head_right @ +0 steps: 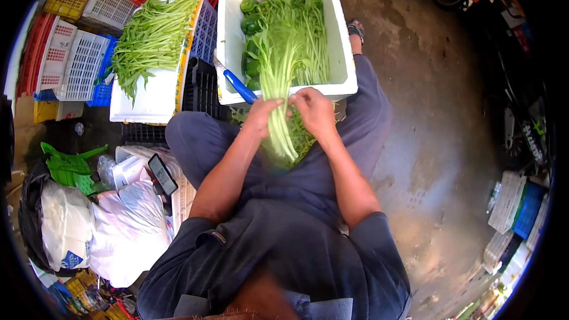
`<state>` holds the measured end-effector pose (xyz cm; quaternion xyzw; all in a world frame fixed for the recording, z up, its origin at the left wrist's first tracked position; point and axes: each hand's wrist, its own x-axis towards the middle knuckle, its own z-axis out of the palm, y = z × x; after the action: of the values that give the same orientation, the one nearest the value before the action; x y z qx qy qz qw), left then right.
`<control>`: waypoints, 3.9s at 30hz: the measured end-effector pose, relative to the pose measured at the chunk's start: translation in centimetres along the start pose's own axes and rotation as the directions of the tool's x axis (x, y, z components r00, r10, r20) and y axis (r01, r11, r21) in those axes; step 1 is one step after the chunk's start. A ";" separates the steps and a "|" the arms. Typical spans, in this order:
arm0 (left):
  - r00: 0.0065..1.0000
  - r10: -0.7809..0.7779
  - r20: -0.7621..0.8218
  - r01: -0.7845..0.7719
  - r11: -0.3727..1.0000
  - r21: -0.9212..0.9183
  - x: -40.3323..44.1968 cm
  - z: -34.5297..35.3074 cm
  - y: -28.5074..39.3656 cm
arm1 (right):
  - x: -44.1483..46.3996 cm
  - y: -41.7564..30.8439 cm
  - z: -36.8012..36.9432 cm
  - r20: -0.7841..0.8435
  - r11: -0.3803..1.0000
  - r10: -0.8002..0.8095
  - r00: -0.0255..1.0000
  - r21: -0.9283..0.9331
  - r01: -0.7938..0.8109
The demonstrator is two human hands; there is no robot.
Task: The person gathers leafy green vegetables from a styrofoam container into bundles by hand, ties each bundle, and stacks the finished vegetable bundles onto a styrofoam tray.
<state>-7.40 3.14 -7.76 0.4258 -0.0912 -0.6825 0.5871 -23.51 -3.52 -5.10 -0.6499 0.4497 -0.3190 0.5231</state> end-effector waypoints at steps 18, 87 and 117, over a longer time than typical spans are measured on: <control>0.992 0.024 -0.124 -0.029 0.999 -0.034 0.9 -0.4 -0.5 | -2.5 -0.4 0.3 0.161 0.919 -0.116 0.980 -0.357 0.167; 0.958 0.286 0.002 -0.166 0.550 0.818 -0.4 3.2 -0.3 | -6.5 2.7 4.2 0.266 0.867 0.311 0.913 0.315 -0.387; 0.986 -0.170 0.001 0.169 0.981 0.098 0.6 -1.4 -4.9 | -10.1 3.5 1.2 0.367 0.775 0.439 0.820 0.307 -0.553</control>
<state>-10.01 4.54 -12.00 0.4571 -0.0906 -0.7265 0.5050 -27.30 6.09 -8.17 -0.4234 0.4542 -0.1597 0.7674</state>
